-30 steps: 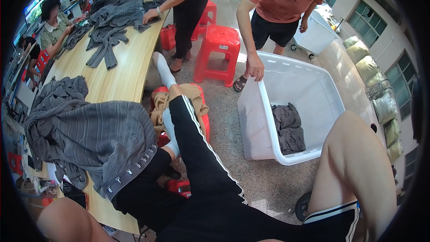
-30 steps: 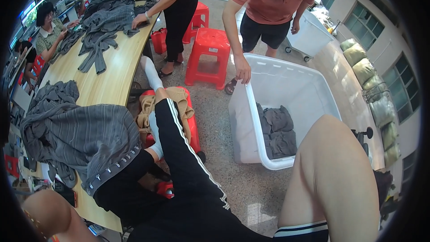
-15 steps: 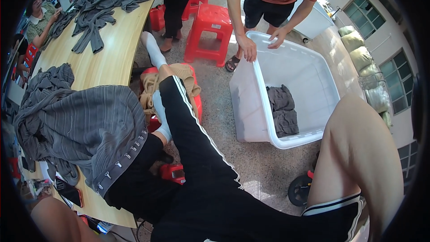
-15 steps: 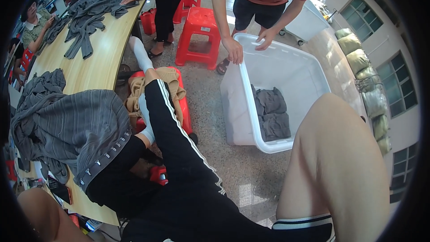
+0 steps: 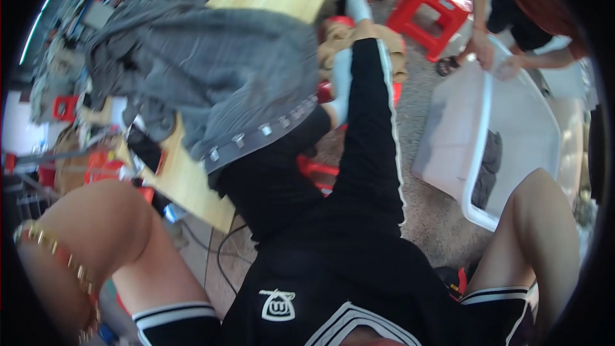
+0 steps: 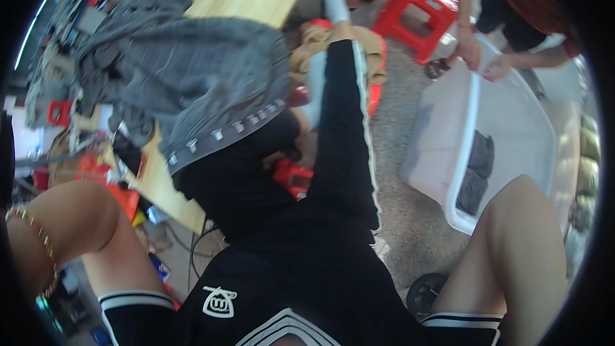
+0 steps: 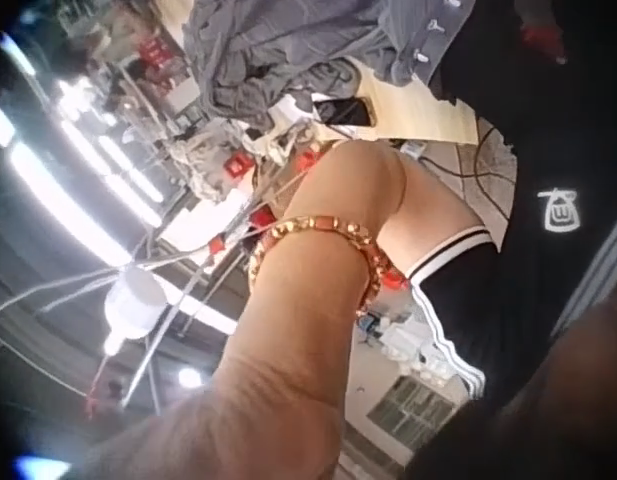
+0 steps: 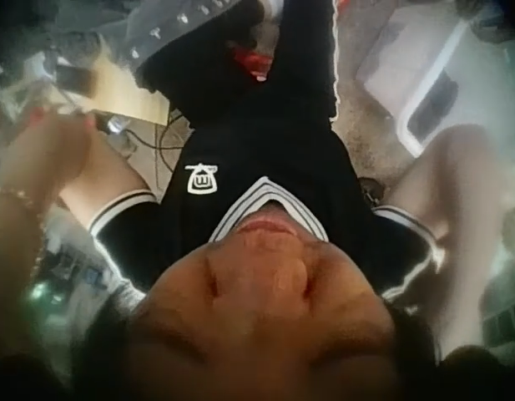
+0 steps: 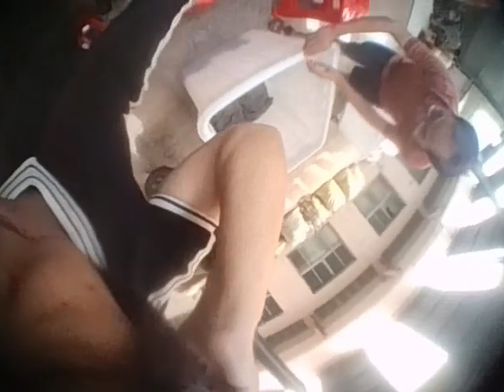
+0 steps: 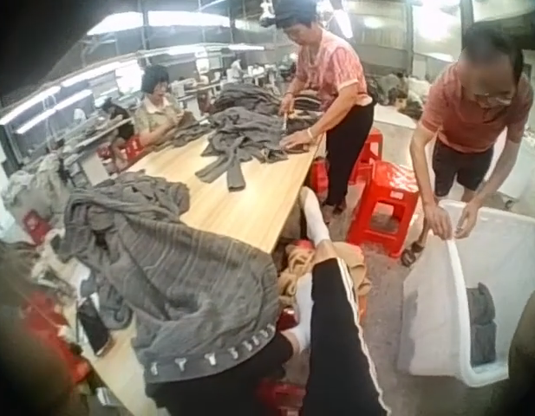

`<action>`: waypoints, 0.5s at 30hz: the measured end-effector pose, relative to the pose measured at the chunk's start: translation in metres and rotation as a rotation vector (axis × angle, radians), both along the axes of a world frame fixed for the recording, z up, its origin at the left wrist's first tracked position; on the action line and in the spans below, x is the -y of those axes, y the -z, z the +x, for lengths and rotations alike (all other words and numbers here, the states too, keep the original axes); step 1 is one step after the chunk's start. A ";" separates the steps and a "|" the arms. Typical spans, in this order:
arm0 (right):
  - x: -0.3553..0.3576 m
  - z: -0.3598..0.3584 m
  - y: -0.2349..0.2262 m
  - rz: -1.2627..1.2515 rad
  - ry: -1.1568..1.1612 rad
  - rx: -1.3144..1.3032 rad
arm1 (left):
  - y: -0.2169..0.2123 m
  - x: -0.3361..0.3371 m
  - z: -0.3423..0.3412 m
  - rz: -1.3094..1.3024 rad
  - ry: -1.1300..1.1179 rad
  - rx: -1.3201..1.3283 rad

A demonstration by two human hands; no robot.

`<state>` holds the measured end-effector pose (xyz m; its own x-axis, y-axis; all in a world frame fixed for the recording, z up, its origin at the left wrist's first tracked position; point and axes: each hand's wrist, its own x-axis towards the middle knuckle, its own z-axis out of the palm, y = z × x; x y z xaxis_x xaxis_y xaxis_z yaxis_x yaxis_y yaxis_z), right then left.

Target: Manually trimming and inspecting metal fasteners on fabric strips at a garment workshop.

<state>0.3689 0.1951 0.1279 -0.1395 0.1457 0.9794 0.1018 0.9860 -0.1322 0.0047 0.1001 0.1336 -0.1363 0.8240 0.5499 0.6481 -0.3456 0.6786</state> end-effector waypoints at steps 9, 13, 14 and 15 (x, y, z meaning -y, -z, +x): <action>-0.029 -0.005 0.016 -0.115 -0.278 -0.084 | -0.012 0.043 -0.029 -0.121 -0.138 0.012; -0.038 -0.034 0.025 -0.227 -0.647 0.153 | 0.047 0.064 -0.040 -0.170 -0.205 0.045; -0.028 -0.070 0.060 -0.567 -0.719 -0.490 | 0.061 0.066 -0.038 -0.217 -0.190 0.075; -0.028 -0.095 0.087 -0.614 -0.387 -0.224 | 0.073 0.072 -0.040 -0.251 -0.183 0.000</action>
